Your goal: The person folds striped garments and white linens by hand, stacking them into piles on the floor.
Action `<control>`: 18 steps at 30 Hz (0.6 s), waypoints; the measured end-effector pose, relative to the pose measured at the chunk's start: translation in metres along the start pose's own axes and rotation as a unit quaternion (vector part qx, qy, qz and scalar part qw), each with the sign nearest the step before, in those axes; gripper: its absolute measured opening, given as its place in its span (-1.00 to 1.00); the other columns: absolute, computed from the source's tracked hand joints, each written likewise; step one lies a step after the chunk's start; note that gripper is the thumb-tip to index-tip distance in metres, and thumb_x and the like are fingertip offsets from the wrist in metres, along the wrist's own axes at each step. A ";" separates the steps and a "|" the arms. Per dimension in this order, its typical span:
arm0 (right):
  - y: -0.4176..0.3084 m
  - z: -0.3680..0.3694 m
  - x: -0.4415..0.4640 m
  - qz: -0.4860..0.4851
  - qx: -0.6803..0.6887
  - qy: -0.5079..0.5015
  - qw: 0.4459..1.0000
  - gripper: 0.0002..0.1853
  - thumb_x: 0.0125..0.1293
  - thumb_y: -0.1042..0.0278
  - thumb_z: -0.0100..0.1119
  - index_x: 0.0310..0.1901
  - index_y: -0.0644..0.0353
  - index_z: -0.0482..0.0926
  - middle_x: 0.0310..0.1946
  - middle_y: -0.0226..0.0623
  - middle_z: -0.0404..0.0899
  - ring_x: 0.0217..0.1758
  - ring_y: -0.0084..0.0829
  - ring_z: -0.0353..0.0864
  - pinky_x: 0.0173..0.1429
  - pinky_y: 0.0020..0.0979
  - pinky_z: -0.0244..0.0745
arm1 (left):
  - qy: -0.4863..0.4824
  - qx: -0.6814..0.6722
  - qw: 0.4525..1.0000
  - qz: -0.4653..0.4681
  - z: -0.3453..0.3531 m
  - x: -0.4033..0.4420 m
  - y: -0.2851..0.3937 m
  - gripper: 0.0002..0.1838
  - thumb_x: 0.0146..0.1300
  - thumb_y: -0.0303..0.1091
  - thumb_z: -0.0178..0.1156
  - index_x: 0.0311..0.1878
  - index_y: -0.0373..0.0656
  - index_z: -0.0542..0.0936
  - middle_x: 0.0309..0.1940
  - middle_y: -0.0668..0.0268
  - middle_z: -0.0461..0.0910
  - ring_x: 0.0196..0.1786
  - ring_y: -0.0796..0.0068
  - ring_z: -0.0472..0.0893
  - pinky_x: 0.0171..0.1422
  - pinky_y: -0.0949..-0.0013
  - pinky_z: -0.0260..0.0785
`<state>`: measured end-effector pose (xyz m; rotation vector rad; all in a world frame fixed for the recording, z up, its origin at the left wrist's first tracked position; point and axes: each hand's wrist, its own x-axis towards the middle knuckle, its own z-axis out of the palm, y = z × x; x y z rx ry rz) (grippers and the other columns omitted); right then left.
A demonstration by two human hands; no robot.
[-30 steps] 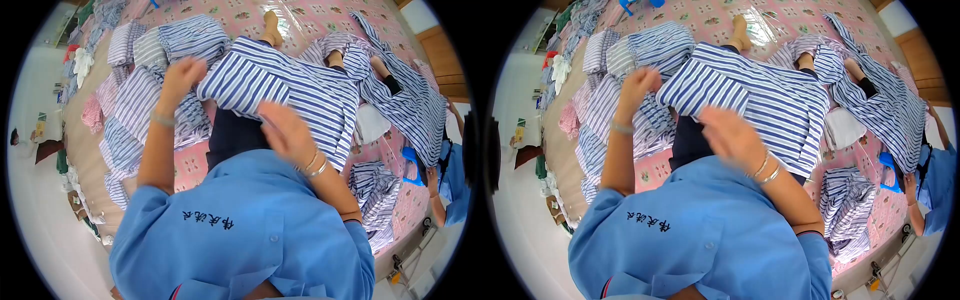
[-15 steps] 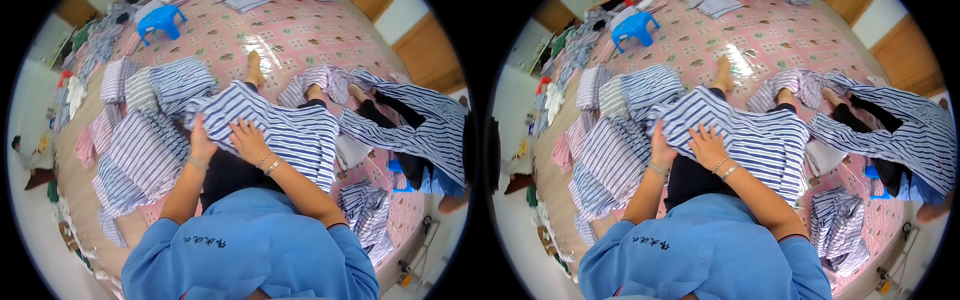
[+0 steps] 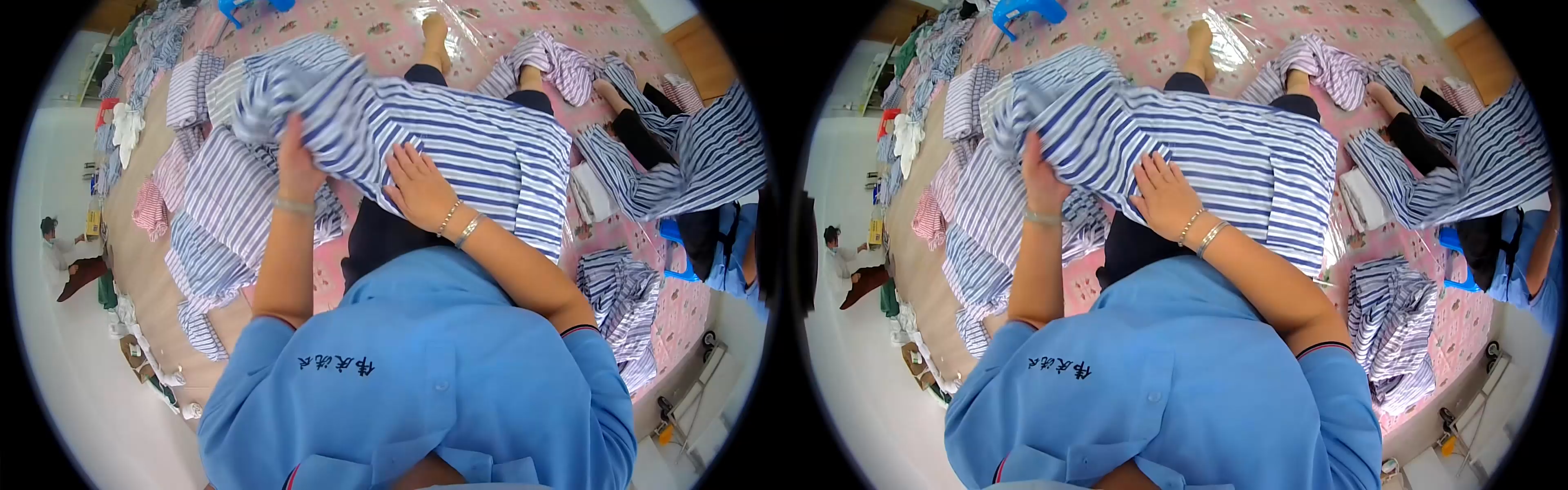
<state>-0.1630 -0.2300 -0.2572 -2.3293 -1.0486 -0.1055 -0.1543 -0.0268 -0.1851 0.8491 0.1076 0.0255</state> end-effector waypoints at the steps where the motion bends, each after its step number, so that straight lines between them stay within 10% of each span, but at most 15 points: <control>1: -0.003 0.000 -0.006 0.004 0.002 -0.004 1.000 -0.49 0.26 0.11 -0.06 0.10 0.36 0.36 0.18 0.04 0.26 0.33 -0.06 0.12 0.34 -0.08 0.02 | -0.043 0.084 0.995 -0.040 0.012 0.007 -0.005 -0.43 0.33 0.05 -0.18 0.20 -0.20 0.33 0.15 0.15 0.39 0.17 0.24 0.42 0.28 0.18 0.21; 3: -0.011 -0.005 -0.021 -0.039 -0.046 -0.063 0.996 -0.49 0.22 0.10 0.02 0.02 0.42 0.38 0.02 0.11 0.38 0.19 -0.02 0.28 0.30 -0.10 0.08 | -0.226 0.517 0.805 -0.184 0.070 0.014 -0.006 -0.43 0.30 0.09 -0.13 0.18 -0.15 0.38 0.19 0.14 0.35 0.17 0.23 0.42 0.26 0.20 0.23; 6: -0.026 -0.027 -0.030 -0.009 0.026 -0.161 0.987 -0.47 0.15 0.09 0.12 -0.02 0.44 0.39 -0.07 0.10 0.43 0.06 0.01 0.38 0.20 -0.12 0.20 | -0.330 0.768 0.461 0.297 0.069 0.020 -0.081 -0.54 0.26 -0.01 0.01 0.10 -0.11 0.47 0.13 0.14 0.41 0.15 0.21 0.43 0.24 0.22 0.22; 9: -0.028 -0.081 -0.027 0.042 0.065 -0.184 0.980 -0.55 0.14 0.12 0.14 -0.07 0.35 0.47 -0.13 0.06 0.50 -0.13 -0.05 0.53 -0.09 -0.24 0.44 | -0.422 0.745 0.487 0.170 0.061 0.030 -0.096 -0.55 0.20 -0.13 0.14 0.09 -0.20 0.47 0.08 0.11 0.45 0.09 0.17 0.47 0.17 0.32 0.28; 11: -0.018 -0.112 -0.025 0.133 0.292 -0.215 0.922 -0.67 0.19 0.17 0.11 -0.20 0.31 0.55 -0.26 -0.06 0.59 -0.29 -0.14 0.59 -0.24 -0.34 0.48 | -0.206 0.542 0.808 0.105 0.040 0.035 -0.082 -0.59 0.13 -0.23 0.22 0.02 -0.21 0.50 0.03 0.14 0.49 0.03 0.20 0.49 0.11 0.38 0.31; 13: 0.001 -0.111 -0.018 0.168 0.319 0.040 0.932 -0.73 0.26 0.22 0.06 -0.20 0.24 0.59 -0.32 -0.15 0.63 -0.31 -0.29 0.63 -0.20 -0.47 0.47 | 0.009 0.671 0.721 0.174 0.027 0.037 -0.067 -0.53 0.09 -0.16 0.25 0.01 -0.24 0.48 -0.01 0.10 0.51 0.04 0.19 0.48 0.19 0.35 0.23; 15: 0.036 -0.099 -0.002 0.181 0.353 0.024 0.918 -0.65 0.30 0.12 -0.03 0.02 0.10 0.51 -0.04 -0.09 0.53 0.01 -0.21 0.53 0.05 -0.27 0.40 | 0.013 0.619 0.785 0.042 -0.006 0.029 -0.089 -0.55 0.12 -0.21 0.22 0.01 -0.29 0.45 -0.04 0.10 0.52 0.01 0.26 0.48 0.14 0.35 0.26; 17: 0.059 -0.065 0.003 0.155 -0.112 0.022 0.981 -0.48 0.31 -0.12 -0.20 0.21 -0.06 0.32 0.24 -0.06 0.24 0.30 0.06 0.16 0.23 0.16 0.08 | 0.004 0.477 0.873 -0.103 -0.013 0.024 -0.098 -0.58 0.18 -0.36 0.15 0.05 -0.39 0.38 -0.10 0.15 0.52 -0.04 0.46 0.49 0.06 0.40 0.32; 18: 0.064 -0.051 -0.001 0.163 -0.111 0.027 0.980 -0.48 0.31 -0.12 -0.20 0.21 -0.06 0.32 0.24 -0.06 0.24 0.30 0.06 0.16 0.23 0.16 0.08 | 0.014 0.397 0.905 -0.149 -0.004 0.019 -0.089 -0.58 0.17 -0.40 0.16 0.07 -0.37 0.38 -0.10 0.17 0.53 -0.08 0.48 0.51 0.02 0.43 0.35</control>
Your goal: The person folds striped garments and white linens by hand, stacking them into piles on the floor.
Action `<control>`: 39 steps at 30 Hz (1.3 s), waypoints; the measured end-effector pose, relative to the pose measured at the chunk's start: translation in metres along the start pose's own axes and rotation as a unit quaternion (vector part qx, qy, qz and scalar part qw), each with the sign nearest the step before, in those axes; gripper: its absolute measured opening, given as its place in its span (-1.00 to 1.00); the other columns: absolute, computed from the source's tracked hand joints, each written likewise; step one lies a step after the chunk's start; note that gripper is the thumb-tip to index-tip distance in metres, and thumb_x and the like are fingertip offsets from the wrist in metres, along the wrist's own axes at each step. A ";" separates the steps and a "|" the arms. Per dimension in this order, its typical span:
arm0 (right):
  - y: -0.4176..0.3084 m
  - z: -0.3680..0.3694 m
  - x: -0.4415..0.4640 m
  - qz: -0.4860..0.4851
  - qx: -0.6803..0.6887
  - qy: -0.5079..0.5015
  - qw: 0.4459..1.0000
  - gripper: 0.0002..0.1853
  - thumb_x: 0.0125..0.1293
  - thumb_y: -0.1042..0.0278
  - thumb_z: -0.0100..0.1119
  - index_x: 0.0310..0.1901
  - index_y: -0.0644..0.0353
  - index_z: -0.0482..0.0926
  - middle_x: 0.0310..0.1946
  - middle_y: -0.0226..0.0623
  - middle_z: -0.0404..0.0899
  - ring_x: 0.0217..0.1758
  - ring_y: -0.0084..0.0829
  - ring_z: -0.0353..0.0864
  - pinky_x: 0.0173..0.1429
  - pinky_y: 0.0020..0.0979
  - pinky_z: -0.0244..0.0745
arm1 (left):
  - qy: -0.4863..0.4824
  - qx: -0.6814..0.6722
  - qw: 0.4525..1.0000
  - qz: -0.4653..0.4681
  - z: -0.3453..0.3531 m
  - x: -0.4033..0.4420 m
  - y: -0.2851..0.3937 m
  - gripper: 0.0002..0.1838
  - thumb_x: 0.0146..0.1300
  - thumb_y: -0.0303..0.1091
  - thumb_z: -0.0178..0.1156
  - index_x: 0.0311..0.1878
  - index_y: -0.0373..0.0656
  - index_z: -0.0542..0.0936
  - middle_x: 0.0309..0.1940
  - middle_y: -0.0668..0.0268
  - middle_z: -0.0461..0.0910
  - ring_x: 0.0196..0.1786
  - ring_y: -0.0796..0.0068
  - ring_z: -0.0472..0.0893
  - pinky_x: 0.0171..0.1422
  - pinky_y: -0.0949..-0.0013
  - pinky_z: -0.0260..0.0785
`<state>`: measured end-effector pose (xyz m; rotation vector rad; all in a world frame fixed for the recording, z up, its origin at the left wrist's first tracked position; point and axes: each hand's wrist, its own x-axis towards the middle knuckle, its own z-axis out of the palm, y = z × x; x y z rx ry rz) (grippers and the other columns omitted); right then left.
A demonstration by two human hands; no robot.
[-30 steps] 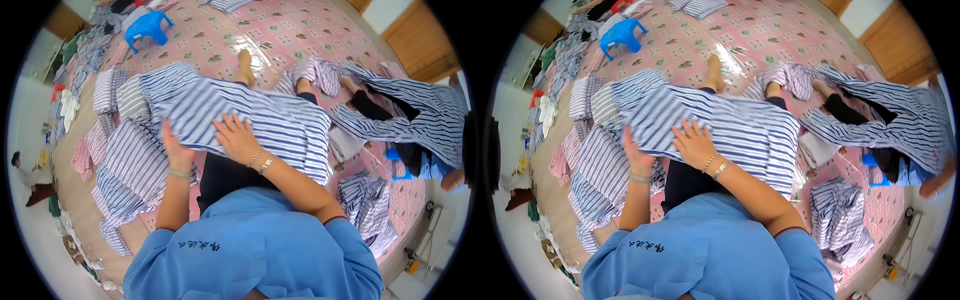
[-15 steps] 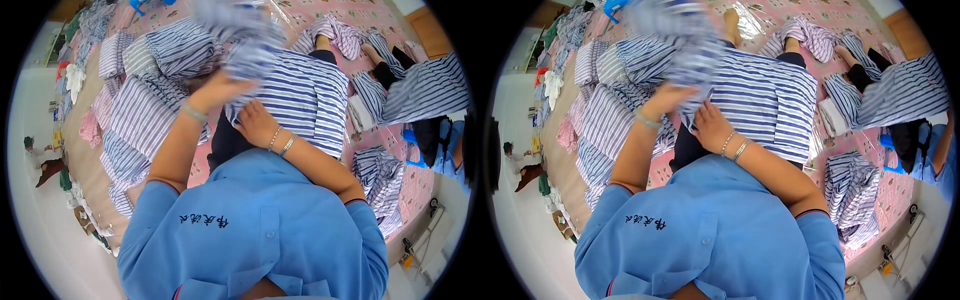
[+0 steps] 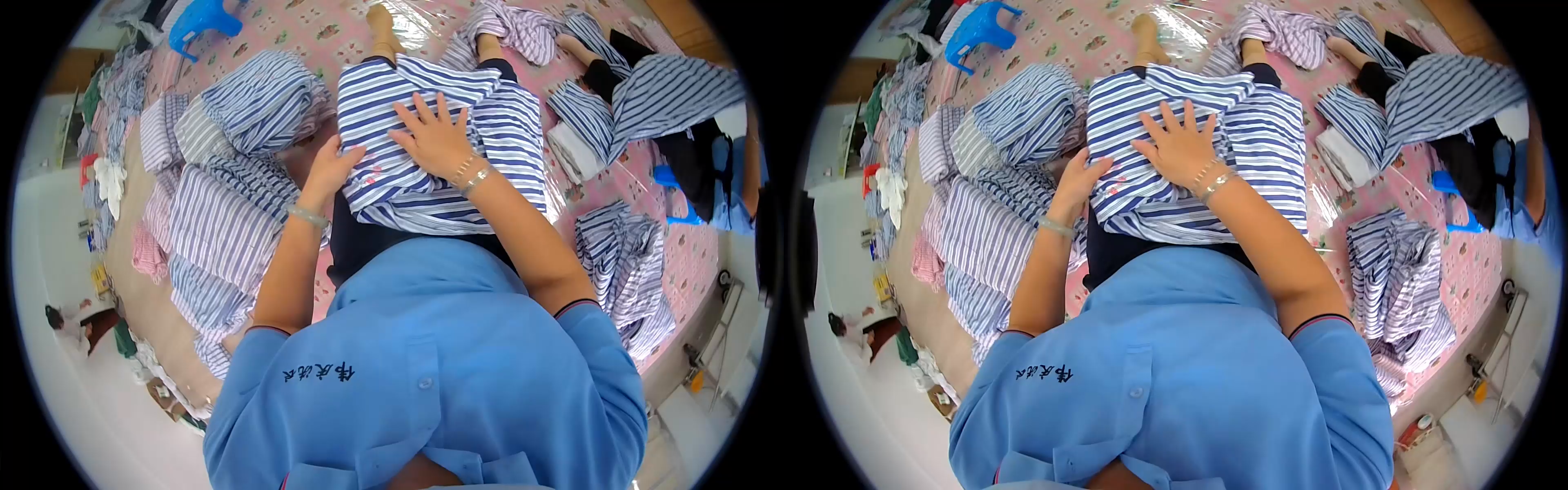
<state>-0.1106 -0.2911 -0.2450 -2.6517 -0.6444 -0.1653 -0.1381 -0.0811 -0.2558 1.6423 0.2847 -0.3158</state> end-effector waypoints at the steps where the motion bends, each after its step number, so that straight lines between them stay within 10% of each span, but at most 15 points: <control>1: 0.003 0.013 -0.004 0.041 0.011 -0.062 0.997 -0.43 0.30 -0.19 -0.26 0.28 -0.14 0.20 0.31 -0.10 0.08 0.36 0.11 -0.04 0.24 0.26 -0.14 | -0.022 -0.087 0.995 -0.044 0.001 -0.010 0.011 -0.58 0.15 -0.43 0.17 0.08 -0.35 0.38 -0.10 0.20 0.53 -0.12 0.50 0.52 -0.02 0.45 0.38; 6: -0.006 0.027 -0.023 0.097 0.067 -0.095 0.988 -0.34 0.27 -0.29 -0.33 0.36 -0.26 0.00 0.37 0.01 -0.08 0.41 0.16 -0.17 0.29 0.30 -0.28 | 0.002 -0.258 0.964 -0.062 0.008 -0.048 0.032 -0.55 0.09 -0.59 0.12 0.11 -0.34 0.36 -0.08 0.14 0.52 -0.12 0.38 0.58 -0.01 0.37 0.45; 10: 0.033 0.026 -0.018 0.139 0.387 -0.076 0.908 -0.32 0.34 -0.19 -0.36 0.38 0.00 -0.08 0.38 0.00 -0.12 0.46 -0.12 -0.18 0.39 0.08 -0.27 | -0.173 -0.245 0.954 0.025 0.074 -0.041 0.119 -0.53 0.22 -0.47 0.06 0.20 -0.30 0.25 -0.08 0.20 0.51 -0.08 0.48 0.53 0.05 0.41 0.38; 11: 0.051 0.020 -0.024 0.059 0.505 0.015 0.861 -0.34 0.38 -0.11 -0.39 0.36 0.16 -0.06 0.36 -0.06 -0.02 0.43 -0.21 -0.05 0.42 -0.10 -0.16 | -0.228 -0.256 0.938 0.056 0.095 -0.038 0.130 -0.52 0.25 -0.45 0.04 0.23 -0.29 0.22 -0.08 0.19 0.50 -0.08 0.47 0.52 0.08 0.40 0.36; 13: 0.115 0.000 -0.081 0.192 0.664 -0.020 0.722 -0.34 0.39 -0.12 -0.42 0.31 0.27 0.04 0.27 -0.09 0.17 0.35 -0.21 0.13 0.38 -0.16 0.00 | -0.464 -0.211 0.849 0.138 0.123 -0.017 0.130 -0.35 0.32 -0.19 -0.02 0.35 -0.32 0.03 -0.05 0.13 0.48 0.04 0.42 0.45 0.18 0.34 0.25; 15: 0.162 -0.030 -0.134 0.296 0.740 0.045 0.602 -0.26 0.33 -0.24 -0.42 0.26 0.31 0.15 0.18 -0.11 0.32 0.26 -0.21 0.28 0.33 -0.16 0.13 | -0.437 0.039 0.862 0.254 0.160 -0.005 0.117 -0.37 0.29 -0.07 0.00 0.32 -0.23 0.17 -0.04 0.17 0.50 0.04 0.39 0.45 0.20 0.36 0.20; 17: 0.153 -0.086 -0.162 0.350 0.807 0.228 0.417 -0.12 0.22 -0.43 -0.40 0.21 0.31 0.24 0.11 -0.12 0.40 0.20 -0.21 0.35 0.28 -0.14 0.22 | -0.381 0.405 0.751 0.356 0.177 0.012 0.098 -0.52 0.25 -0.10 0.05 0.19 -0.11 0.39 0.00 0.22 0.51 0.15 0.30 0.40 0.27 0.18 0.10; 19: 0.177 -0.083 -0.194 0.355 0.842 0.190 0.358 0.00 0.09 -0.57 -0.43 0.21 0.30 0.25 0.13 -0.12 0.38 0.20 -0.22 0.36 0.24 -0.16 0.25 | -0.358 0.430 0.704 0.437 0.193 0.014 0.068 -0.64 0.21 -0.14 0.08 0.05 -0.04 0.51 0.04 0.26 0.49 0.20 0.25 0.35 0.27 -0.02 0.02; 21: 0.189 -0.083 -0.208 0.373 0.837 0.146 0.372 -0.25 0.23 -0.28 -0.18 0.26 0.19 0.20 0.16 -0.11 0.33 0.24 -0.24 0.26 0.23 -0.17 0.24 | -0.352 0.415 0.699 0.464 0.202 0.025 0.054 -0.65 0.21 -0.16 0.08 0.05 -0.01 0.51 0.06 0.34 0.48 0.20 0.22 0.35 0.25 -0.11 -0.02; 23: 0.186 -0.081 -0.203 0.420 0.665 0.119 0.607 -0.44 0.14 0.41 0.12 0.22 0.17 0.24 -0.05 -0.20 0.47 -0.03 -0.41 0.51 0.02 -0.39 0.42 | -0.190 0.417 0.708 0.538 0.205 0.043 0.054 -0.65 0.21 -0.17 0.10 0.06 -0.01 0.50 0.10 0.32 0.45 0.20 0.17 0.34 0.27 -0.07 -0.02; 24: 0.183 -0.088 -0.199 0.415 0.667 0.190 0.588 -0.45 0.07 0.58 0.20 0.14 0.21 0.30 -0.14 -0.29 0.49 -0.12 -0.49 0.51 -0.03 -0.43 0.43 | -0.151 0.410 0.727 0.530 0.208 0.059 0.056 -0.64 0.19 -0.20 0.13 0.05 -0.07 0.50 0.14 0.22 0.41 0.20 0.11 0.32 0.27 0.08 0.06; 30: 0.184 -0.059 -0.216 0.398 0.701 0.292 0.515 -0.55 0.20 0.36 0.16 0.10 0.29 0.33 -0.09 -0.27 0.49 -0.07 -0.46 0.50 0.04 -0.43 0.40 | -0.119 0.261 0.895 0.341 0.207 0.118 0.057 -0.57 0.07 -0.19 0.26 -0.04 -0.24 0.50 -0.08 0.03 0.47 0.00 0.09 0.43 0.06 0.27 0.28; 34: 0.162 -0.023 -0.224 0.420 0.792 0.187 0.402 -0.50 0.19 0.24 0.20 0.11 0.29 0.34 -0.03 -0.26 0.48 0.04 -0.41 0.45 0.14 -0.38 0.33 | -0.132 0.323 0.874 0.337 0.202 0.119 0.056 -0.72 0.11 -0.23 0.25 -0.24 -0.27 0.57 -0.23 0.27 0.50 -0.28 0.54 0.47 -0.17 0.53 0.30; 39: 0.151 -0.028 -0.226 0.415 0.784 0.139 0.440 -0.44 0.13 0.34 0.26 0.14 0.30 0.30 0.02 -0.23 0.45 0.06 -0.38 0.44 0.19 -0.33 0.29 | -0.217 0.240 0.893 0.314 0.205 0.170 0.095 -0.80 0.08 -0.27 0.25 -0.40 -0.23 0.59 -0.34 0.22 0.54 -0.21 0.41 0.52 -0.17 0.41 0.32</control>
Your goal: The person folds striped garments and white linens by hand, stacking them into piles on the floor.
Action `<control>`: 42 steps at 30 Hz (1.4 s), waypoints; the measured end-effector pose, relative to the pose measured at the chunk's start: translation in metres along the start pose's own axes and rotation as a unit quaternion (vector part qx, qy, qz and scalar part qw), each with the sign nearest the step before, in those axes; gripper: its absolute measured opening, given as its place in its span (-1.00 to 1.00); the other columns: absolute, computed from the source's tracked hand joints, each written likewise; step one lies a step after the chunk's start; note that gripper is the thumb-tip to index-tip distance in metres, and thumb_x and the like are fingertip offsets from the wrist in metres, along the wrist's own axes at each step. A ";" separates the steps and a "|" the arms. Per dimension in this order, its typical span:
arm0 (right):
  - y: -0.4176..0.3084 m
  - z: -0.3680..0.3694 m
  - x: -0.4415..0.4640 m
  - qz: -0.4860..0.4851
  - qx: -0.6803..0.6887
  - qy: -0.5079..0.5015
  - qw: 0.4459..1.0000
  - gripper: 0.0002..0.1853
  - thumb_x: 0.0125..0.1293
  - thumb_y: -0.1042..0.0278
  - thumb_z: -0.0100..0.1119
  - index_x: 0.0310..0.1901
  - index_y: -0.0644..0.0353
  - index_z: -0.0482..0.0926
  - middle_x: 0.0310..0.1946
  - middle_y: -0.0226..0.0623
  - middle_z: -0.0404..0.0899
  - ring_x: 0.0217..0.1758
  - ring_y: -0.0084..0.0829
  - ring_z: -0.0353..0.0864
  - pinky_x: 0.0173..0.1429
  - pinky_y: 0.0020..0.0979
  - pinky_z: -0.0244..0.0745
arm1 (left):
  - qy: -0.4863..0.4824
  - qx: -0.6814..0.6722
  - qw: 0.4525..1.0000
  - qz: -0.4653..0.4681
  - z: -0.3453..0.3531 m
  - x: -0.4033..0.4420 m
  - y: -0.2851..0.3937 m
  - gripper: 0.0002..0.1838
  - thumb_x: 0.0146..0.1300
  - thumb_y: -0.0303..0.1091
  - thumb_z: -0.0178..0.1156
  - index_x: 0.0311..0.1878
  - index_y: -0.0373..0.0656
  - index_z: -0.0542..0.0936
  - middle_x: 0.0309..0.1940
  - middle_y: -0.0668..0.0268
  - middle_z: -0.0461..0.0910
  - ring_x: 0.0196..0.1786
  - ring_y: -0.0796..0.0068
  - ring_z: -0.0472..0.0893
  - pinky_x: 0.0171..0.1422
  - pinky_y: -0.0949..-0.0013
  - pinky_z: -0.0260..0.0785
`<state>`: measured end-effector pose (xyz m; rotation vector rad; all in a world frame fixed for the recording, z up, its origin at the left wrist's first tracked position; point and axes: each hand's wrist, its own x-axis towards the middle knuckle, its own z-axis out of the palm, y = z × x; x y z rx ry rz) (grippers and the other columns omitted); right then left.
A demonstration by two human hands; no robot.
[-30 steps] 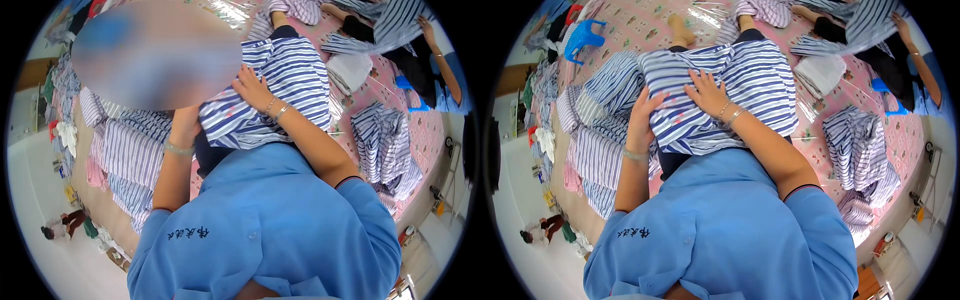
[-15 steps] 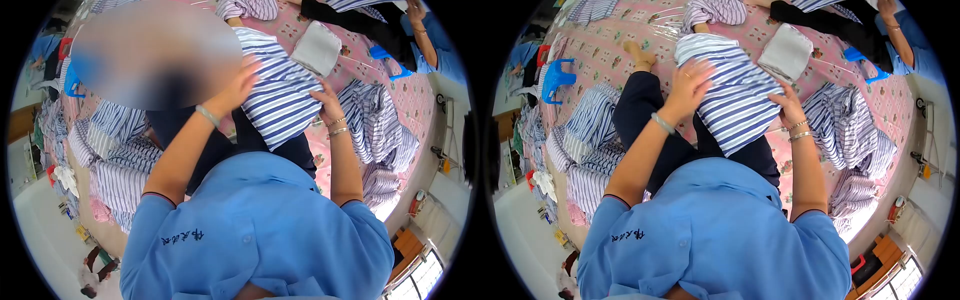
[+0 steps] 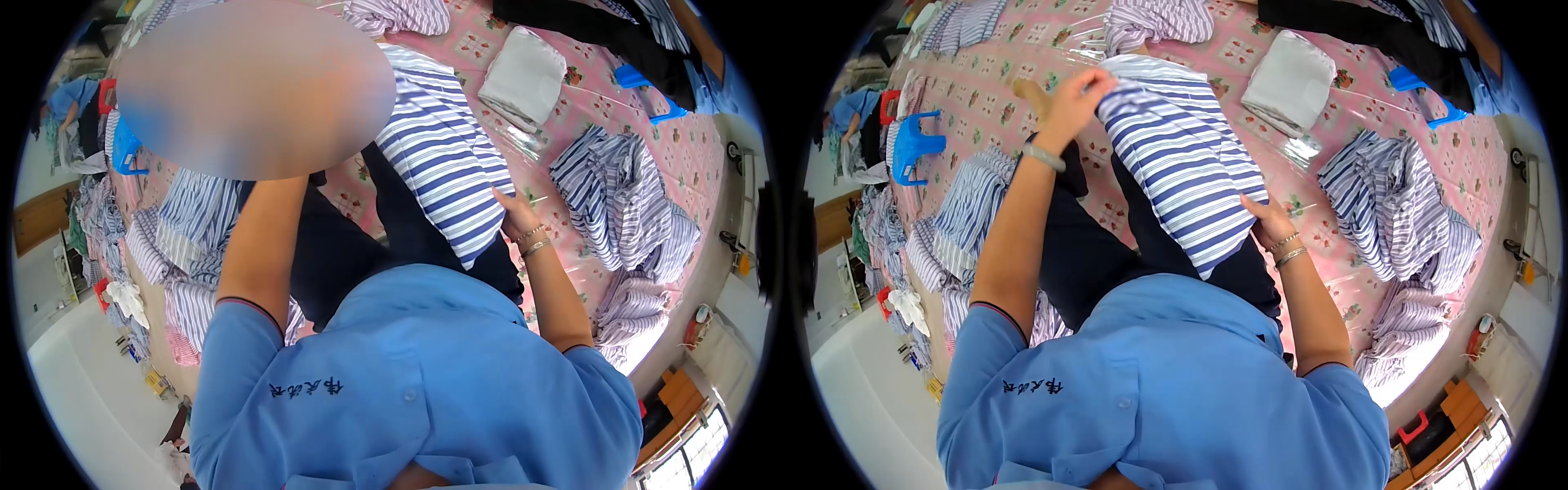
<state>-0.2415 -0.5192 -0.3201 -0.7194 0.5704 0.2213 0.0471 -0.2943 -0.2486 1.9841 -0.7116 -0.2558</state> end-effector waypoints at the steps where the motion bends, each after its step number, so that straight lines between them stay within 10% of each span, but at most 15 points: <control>1: 0.003 -0.002 0.000 0.022 0.001 0.000 1.000 -0.44 0.13 0.32 0.26 0.14 0.30 0.31 0.02 -0.24 0.46 0.06 -0.38 0.44 0.18 -0.33 0.29 | -0.012 0.006 0.999 0.051 -0.004 0.018 -0.004 -0.80 0.12 -0.29 0.22 -0.36 -0.25 0.58 -0.29 0.29 0.53 -0.19 0.50 0.48 -0.10 0.47 0.28; 2: 0.005 -0.001 0.000 0.030 0.009 0.007 0.999 -0.47 0.15 0.34 0.23 0.13 0.30 0.32 0.00 -0.24 0.48 0.05 -0.39 0.45 0.18 -0.34 0.29 | -0.021 0.014 0.994 0.103 -0.010 0.036 -0.009 -0.80 0.16 -0.30 0.19 -0.32 -0.27 0.57 -0.23 0.36 0.52 -0.16 0.60 0.44 -0.03 0.53 0.24; 4: 0.002 0.013 0.000 0.030 0.009 0.073 0.997 -0.50 0.16 0.38 0.18 0.12 0.35 0.33 0.00 -0.20 0.49 0.04 -0.36 0.47 0.17 -0.33 0.33 | -0.128 -0.127 0.971 -0.158 0.002 0.048 -0.046 -0.86 0.15 -0.31 0.18 -0.34 -0.18 0.57 -0.28 0.43 0.50 -0.15 0.61 0.41 0.02 0.50 0.24; 5: 0.004 0.013 0.001 0.005 0.007 0.108 0.994 -0.50 0.18 0.36 0.14 0.12 0.38 0.32 0.02 -0.16 0.48 0.07 -0.31 0.47 0.18 -0.30 0.34 | -0.183 -0.069 0.971 -0.139 0.005 0.047 -0.051 -0.85 0.16 -0.27 0.18 -0.36 -0.15 0.56 -0.34 0.46 0.51 -0.21 0.62 0.43 -0.02 0.49 0.28; 6: 0.004 0.009 0.004 0.023 0.050 0.116 0.992 -0.52 0.20 0.36 0.08 0.13 0.41 0.31 0.03 -0.10 0.46 0.08 -0.26 0.47 0.19 -0.28 0.34 | -0.141 -0.029 0.990 0.004 0.015 0.042 -0.073 -0.82 0.16 -0.23 0.18 -0.35 -0.15 0.55 -0.42 0.46 0.50 -0.29 0.63 0.43 -0.12 0.48 0.32; 11: -0.035 0.016 0.038 -0.026 0.108 0.014 0.994 -0.52 0.19 0.40 0.07 0.15 0.34 0.30 0.05 -0.12 0.44 0.11 -0.25 0.44 0.23 -0.26 0.29 | -0.007 -0.136 0.984 -0.119 -0.011 0.016 -0.022 -0.76 0.27 -0.21 0.05 -0.33 -0.21 0.50 -0.49 0.37 0.47 -0.37 0.62 0.39 -0.23 0.47 0.31; 16: -0.116 0.100 0.030 -0.185 -0.107 -0.082 0.973 -0.43 0.07 0.42 0.23 0.13 0.37 0.32 0.01 -0.20 0.47 0.05 -0.31 0.47 0.20 -0.31 0.30 | 0.212 -0.197 0.957 -0.025 -0.092 -0.086 0.075 -0.80 0.32 -0.31 0.01 -0.37 -0.21 0.46 -0.50 0.50 0.34 -0.39 0.70 0.29 -0.32 0.53 0.22; 20: -0.120 0.149 0.035 -0.147 -0.239 -0.133 0.951 -0.39 0.02 0.51 0.26 0.15 0.33 0.30 -0.03 -0.23 0.50 0.00 -0.34 0.49 0.15 -0.34 0.33 | 0.257 -0.091 0.955 -0.118 -0.117 -0.201 0.094 -0.78 0.34 -0.30 -0.01 -0.42 -0.18 0.42 -0.58 0.57 0.29 -0.46 0.79 0.24 -0.39 0.61 0.15; 23: -0.081 0.135 0.068 -0.088 -0.400 -0.155 0.899 -0.41 0.07 0.44 0.26 0.17 0.27 0.29 -0.05 -0.25 0.50 -0.06 -0.44 0.49 0.07 -0.43 0.36 | 0.138 -0.006 0.961 -0.242 -0.088 -0.272 0.039 -0.79 0.27 -0.34 0.04 -0.37 -0.31 0.47 -0.58 0.37 0.37 -0.46 0.63 0.30 -0.34 0.48 0.24; 26: -0.066 0.121 0.076 -0.138 -0.499 -0.151 0.842 -0.41 0.12 0.32 0.25 0.18 0.25 0.28 -0.07 -0.27 0.50 -0.06 -0.54 0.47 0.04 -0.52 0.35 | 0.308 -0.100 0.927 -0.191 -0.058 -0.278 0.013 -0.78 0.23 -0.31 0.08 -0.34 -0.31 0.52 -0.52 0.20 0.46 -0.41 0.51 0.43 -0.29 0.41 0.27; 28: -0.062 0.131 0.061 -0.188 -0.469 -0.145 0.851 -0.39 0.13 0.24 0.25 0.19 0.27 0.28 -0.14 -0.32 0.50 -0.19 -0.59 0.42 -0.08 -0.58 0.33 | 0.308 0.128 0.938 -0.095 -0.070 -0.261 0.011 -0.76 0.22 -0.28 0.09 -0.36 -0.31 0.53 -0.46 0.13 0.51 -0.40 0.33 0.49 -0.29 0.35 0.28; 31: -0.063 0.141 0.060 -0.217 -0.539 -0.079 0.810 -0.47 0.19 0.16 0.18 0.12 0.30 0.35 -0.18 -0.32 0.51 -0.22 -0.57 0.41 -0.12 -0.54 0.34 | 0.273 0.072 0.946 -0.158 -0.079 -0.216 0.039 -0.72 0.17 -0.21 0.13 -0.47 -0.27 0.52 -0.47 0.12 0.51 -0.37 0.17 0.49 -0.26 0.25 0.31; 37: -0.050 0.154 0.084 -0.371 -0.641 0.051 0.670 -0.60 0.39 0.08 -0.24 -0.07 0.26 0.45 -0.22 0.11 0.48 -0.11 0.07 0.44 -0.05 -0.21 0.34 | 0.081 0.395 0.889 -0.217 -0.094 -0.161 0.042 -0.59 0.03 0.02 0.17 -0.33 -0.19 0.56 -0.36 0.08 0.56 -0.21 0.10 0.55 -0.19 0.13 0.38; 42: -0.055 0.163 0.086 -0.358 -0.675 0.035 0.644 -0.63 0.39 0.12 -0.23 -0.14 0.27 0.45 -0.23 0.08 0.50 -0.13 0.06 0.46 -0.10 -0.17 0.35 | 0.193 0.381 0.899 -0.097 -0.081 -0.156 0.040 -0.53 0.00 -0.04 0.22 -0.20 -0.27 0.45 -0.34 0.04 0.54 -0.20 0.08 0.54 -0.12 0.15 0.37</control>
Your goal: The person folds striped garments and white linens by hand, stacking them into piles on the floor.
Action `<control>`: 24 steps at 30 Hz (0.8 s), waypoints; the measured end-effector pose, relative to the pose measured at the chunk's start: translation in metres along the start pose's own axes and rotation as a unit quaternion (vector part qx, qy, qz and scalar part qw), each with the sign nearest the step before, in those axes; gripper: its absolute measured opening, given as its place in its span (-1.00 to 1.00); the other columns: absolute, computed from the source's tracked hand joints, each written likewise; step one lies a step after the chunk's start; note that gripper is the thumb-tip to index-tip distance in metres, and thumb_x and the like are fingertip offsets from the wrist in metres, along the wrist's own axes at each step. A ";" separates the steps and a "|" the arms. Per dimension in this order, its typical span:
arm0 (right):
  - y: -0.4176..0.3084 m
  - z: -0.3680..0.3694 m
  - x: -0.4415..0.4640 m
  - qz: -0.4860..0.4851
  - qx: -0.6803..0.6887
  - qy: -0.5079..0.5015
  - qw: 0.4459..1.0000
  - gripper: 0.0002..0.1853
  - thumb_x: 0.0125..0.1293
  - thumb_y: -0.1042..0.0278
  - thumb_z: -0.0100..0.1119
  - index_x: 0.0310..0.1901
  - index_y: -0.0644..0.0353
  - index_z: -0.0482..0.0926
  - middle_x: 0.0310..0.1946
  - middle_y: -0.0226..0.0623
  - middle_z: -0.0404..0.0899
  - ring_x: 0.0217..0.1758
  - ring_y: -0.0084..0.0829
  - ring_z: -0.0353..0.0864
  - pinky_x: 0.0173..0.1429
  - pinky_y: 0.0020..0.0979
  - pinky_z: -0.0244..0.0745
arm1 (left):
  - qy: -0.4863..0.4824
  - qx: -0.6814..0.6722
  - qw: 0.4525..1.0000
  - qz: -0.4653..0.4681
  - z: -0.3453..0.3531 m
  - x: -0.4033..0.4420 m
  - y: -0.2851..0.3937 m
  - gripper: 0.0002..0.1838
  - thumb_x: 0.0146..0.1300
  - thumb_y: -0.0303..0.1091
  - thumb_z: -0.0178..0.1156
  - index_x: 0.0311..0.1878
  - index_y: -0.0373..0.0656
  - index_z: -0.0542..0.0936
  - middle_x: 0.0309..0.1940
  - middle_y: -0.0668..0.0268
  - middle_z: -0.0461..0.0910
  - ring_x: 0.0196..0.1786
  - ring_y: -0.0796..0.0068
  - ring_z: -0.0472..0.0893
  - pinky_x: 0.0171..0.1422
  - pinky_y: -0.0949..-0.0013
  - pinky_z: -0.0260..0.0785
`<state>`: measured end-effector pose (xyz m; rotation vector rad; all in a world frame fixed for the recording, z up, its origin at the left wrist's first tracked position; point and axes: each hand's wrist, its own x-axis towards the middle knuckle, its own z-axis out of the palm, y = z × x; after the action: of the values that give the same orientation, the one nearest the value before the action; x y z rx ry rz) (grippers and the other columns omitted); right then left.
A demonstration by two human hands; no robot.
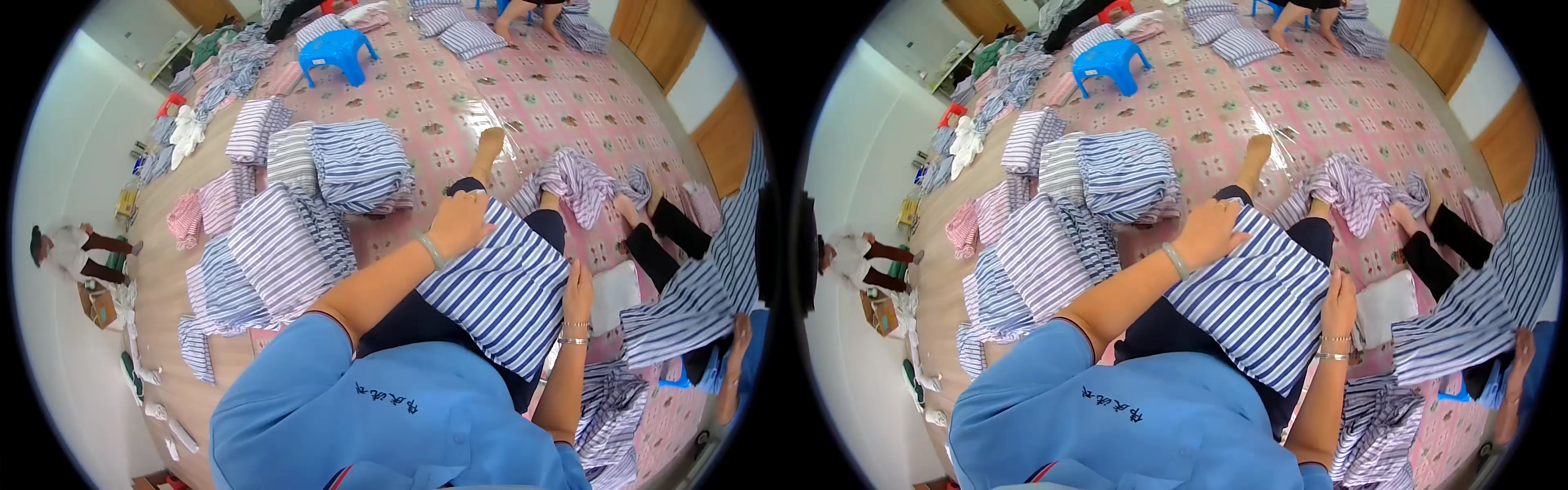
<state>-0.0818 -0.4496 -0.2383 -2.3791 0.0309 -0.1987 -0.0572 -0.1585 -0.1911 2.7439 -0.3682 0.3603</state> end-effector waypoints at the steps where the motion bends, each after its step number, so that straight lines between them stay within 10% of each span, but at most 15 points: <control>1: -0.004 -0.001 0.002 -0.002 0.002 -0.003 1.000 -0.63 0.39 0.12 -0.23 -0.14 0.27 0.45 -0.23 0.08 0.50 -0.13 0.06 0.46 -0.10 -0.17 0.35 | 0.000 0.002 1.000 -0.004 -0.001 0.001 0.001 -0.53 0.00 -0.04 0.22 -0.20 -0.27 0.45 -0.34 0.04 0.54 -0.20 0.08 0.54 -0.12 0.15 0.37; 8: -0.007 0.002 -0.005 0.029 -0.051 0.043 0.997 -0.61 0.39 0.07 -0.26 -0.05 0.21 0.44 -0.23 0.14 0.52 -0.19 0.15 0.48 -0.16 -0.08 0.37 | -0.096 -0.070 0.981 -0.155 0.019 0.009 -0.012 -0.63 0.09 -0.07 0.20 -0.26 -0.21 0.46 -0.47 0.08 0.55 -0.45 0.08 0.52 -0.33 0.16 0.35; 13: -0.012 -0.007 -0.008 0.054 0.014 0.058 0.997 -0.55 0.38 -0.01 -0.28 -0.06 0.21 0.45 -0.27 0.12 0.54 -0.18 0.14 0.49 -0.16 -0.07 0.38 | 0.012 -0.220 0.975 -0.032 0.000 0.024 -0.002 -0.75 0.17 -0.20 0.17 -0.38 -0.23 0.51 -0.57 0.20 0.51 -0.48 0.54 0.48 -0.38 0.43 0.30; 16: -0.008 -0.003 -0.003 0.072 -0.021 0.035 0.997 -0.54 0.38 -0.04 -0.28 -0.07 0.19 0.46 -0.26 0.09 0.54 -0.18 0.11 0.50 -0.16 -0.08 0.39 | -0.058 -0.365 0.922 -0.118 0.052 0.037 -0.045 -0.76 0.21 -0.23 0.14 -0.36 -0.25 0.50 -0.58 0.29 0.48 -0.46 0.68 0.42 -0.38 0.51 0.27; 24: -0.002 -0.004 0.000 0.103 -0.009 0.034 0.994 -0.49 0.35 -0.14 -0.29 -0.11 0.15 0.48 -0.35 0.10 0.56 -0.23 0.12 0.52 -0.19 -0.09 0.40 | -0.122 -0.095 0.983 -0.099 0.006 0.038 -0.008 -0.63 0.12 0.01 0.17 -0.44 -0.16 0.54 -0.54 0.21 0.53 -0.43 0.23 0.53 -0.34 0.22 0.33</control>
<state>-0.0828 -0.4508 -0.2344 -2.3680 0.3088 -0.1805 -0.0180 -0.1617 -0.1878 2.6093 -0.1769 -0.0617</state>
